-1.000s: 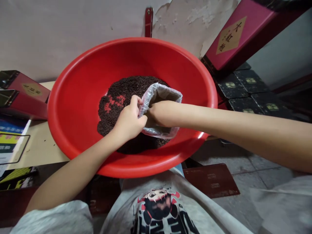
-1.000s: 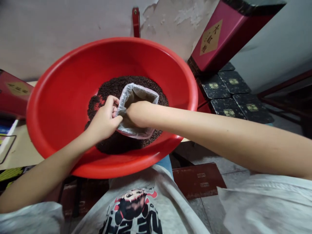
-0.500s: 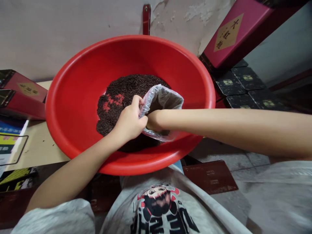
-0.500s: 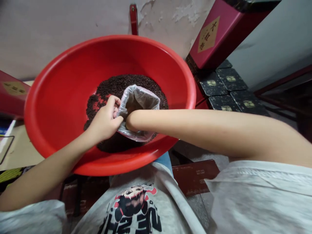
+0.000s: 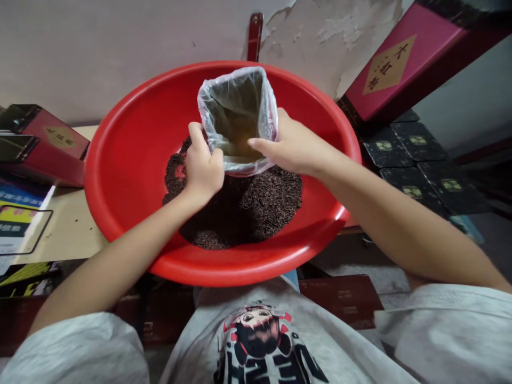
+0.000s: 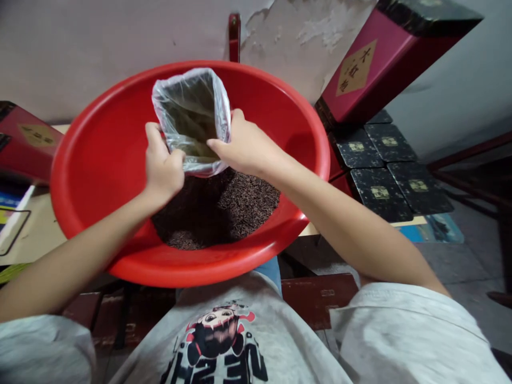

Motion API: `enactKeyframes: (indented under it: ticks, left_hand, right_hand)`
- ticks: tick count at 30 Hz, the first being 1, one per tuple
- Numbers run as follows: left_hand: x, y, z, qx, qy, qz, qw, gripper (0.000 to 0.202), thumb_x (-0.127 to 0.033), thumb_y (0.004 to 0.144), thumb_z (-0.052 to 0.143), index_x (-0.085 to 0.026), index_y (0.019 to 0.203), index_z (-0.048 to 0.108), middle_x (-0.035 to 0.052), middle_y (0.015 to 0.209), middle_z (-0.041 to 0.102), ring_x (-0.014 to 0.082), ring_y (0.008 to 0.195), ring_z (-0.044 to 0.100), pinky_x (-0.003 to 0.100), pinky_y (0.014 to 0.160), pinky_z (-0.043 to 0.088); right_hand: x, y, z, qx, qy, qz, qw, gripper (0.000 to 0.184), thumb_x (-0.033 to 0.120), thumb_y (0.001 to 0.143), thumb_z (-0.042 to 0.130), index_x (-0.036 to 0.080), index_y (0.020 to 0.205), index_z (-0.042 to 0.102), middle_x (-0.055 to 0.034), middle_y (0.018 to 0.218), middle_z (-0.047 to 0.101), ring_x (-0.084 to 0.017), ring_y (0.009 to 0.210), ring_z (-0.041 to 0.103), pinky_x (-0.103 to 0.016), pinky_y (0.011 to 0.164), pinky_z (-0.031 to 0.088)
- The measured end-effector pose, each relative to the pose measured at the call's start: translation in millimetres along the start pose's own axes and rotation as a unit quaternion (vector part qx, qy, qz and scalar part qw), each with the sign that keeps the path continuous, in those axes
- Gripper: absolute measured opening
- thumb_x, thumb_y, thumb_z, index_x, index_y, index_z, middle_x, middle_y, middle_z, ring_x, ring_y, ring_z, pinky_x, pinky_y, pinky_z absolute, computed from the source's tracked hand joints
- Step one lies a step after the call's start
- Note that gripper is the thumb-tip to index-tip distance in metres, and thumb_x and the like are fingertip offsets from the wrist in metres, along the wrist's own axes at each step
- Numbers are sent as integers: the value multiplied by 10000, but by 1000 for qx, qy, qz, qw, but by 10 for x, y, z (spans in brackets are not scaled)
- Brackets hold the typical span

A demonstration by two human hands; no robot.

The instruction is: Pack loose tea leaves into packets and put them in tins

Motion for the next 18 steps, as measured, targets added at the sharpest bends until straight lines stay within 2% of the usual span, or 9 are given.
enactKeyframes:
  ticks: [2,3,6,7,9,11,13,15,18]
  left_hand:
    - [47,16,184,1,-39,13,999,328,-99,801,446,-213,1101,377,41,959,562,179,948,547,300,846,407]
    - [86,33,274,20,-58,18,998,310,-132,836,433,-213,1128,366,49,1006,564,169,978,546,293,862,407]
    - [280,96,470,143,-71,28,987,261,-315,929,352,-194,1155,401,86,1103,571,162,1036,548,291,908,404]
    - [371,118,500,188,-34,10,982,311,-384,939,314,-185,1139,444,97,1121,575,172,1057,547,295,929,399]
    - [586,166,504,242,93,-81,962,462,-488,928,264,-158,1124,520,142,1197,551,229,1142,518,333,985,373]
    - [800,216,461,244,212,-205,924,564,-519,898,300,-97,1208,509,230,1341,424,338,1264,406,429,1033,324]
    - [970,259,427,237,260,-287,891,667,-504,876,338,-27,1340,379,302,1438,236,427,1335,258,544,1042,264]
    - [1086,281,432,237,277,-315,876,717,-492,870,331,-16,1402,272,305,1472,141,440,1365,163,606,1032,226]
    - [1191,241,495,249,290,-327,864,695,-505,873,288,-58,1405,299,259,1487,170,414,1373,156,606,1022,248]
  right_hand:
    - [64,64,-42,-25,12,53,998,539,182,883,323,-1,1388,276,-222,1147,562,-281,1005,572,-340,788,458]
    - [75,103,-68,-32,10,76,997,576,134,859,334,-31,1404,245,-252,1167,551,-308,1033,568,-364,815,457]
    - [-12,283,-68,-65,-24,117,991,595,40,836,268,-94,1411,193,-315,1179,532,-347,1086,558,-404,865,447]
    - [-76,366,-22,-83,-33,132,987,584,25,839,231,-93,1410,197,-312,1166,543,-337,1081,566,-398,865,450]
    - [-213,551,147,-114,-52,157,980,577,21,848,186,-82,1415,201,-288,1110,582,-310,1025,598,-380,830,465]
    - [-311,737,391,-104,-77,153,980,576,24,854,176,-79,1420,181,-276,1047,602,-279,947,619,-369,793,464]
    - [-342,883,643,-87,-110,128,982,575,22,852,168,-71,1420,197,-266,994,606,-276,892,624,-383,754,455]
    - [-316,968,845,-58,-139,60,987,581,30,857,142,-35,1431,202,-252,979,600,-280,873,620,-392,732,445]
    - [-273,979,985,-23,-169,-15,985,593,37,859,95,-12,1444,179,-245,998,586,-287,874,610,-396,731,431]
Point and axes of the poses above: each hand's wrist, its own y-axis towards the middle knuckle, its own z-axis out of the palm, x = y × z, the point moved 1 cm from there along y, towards the middle knuckle
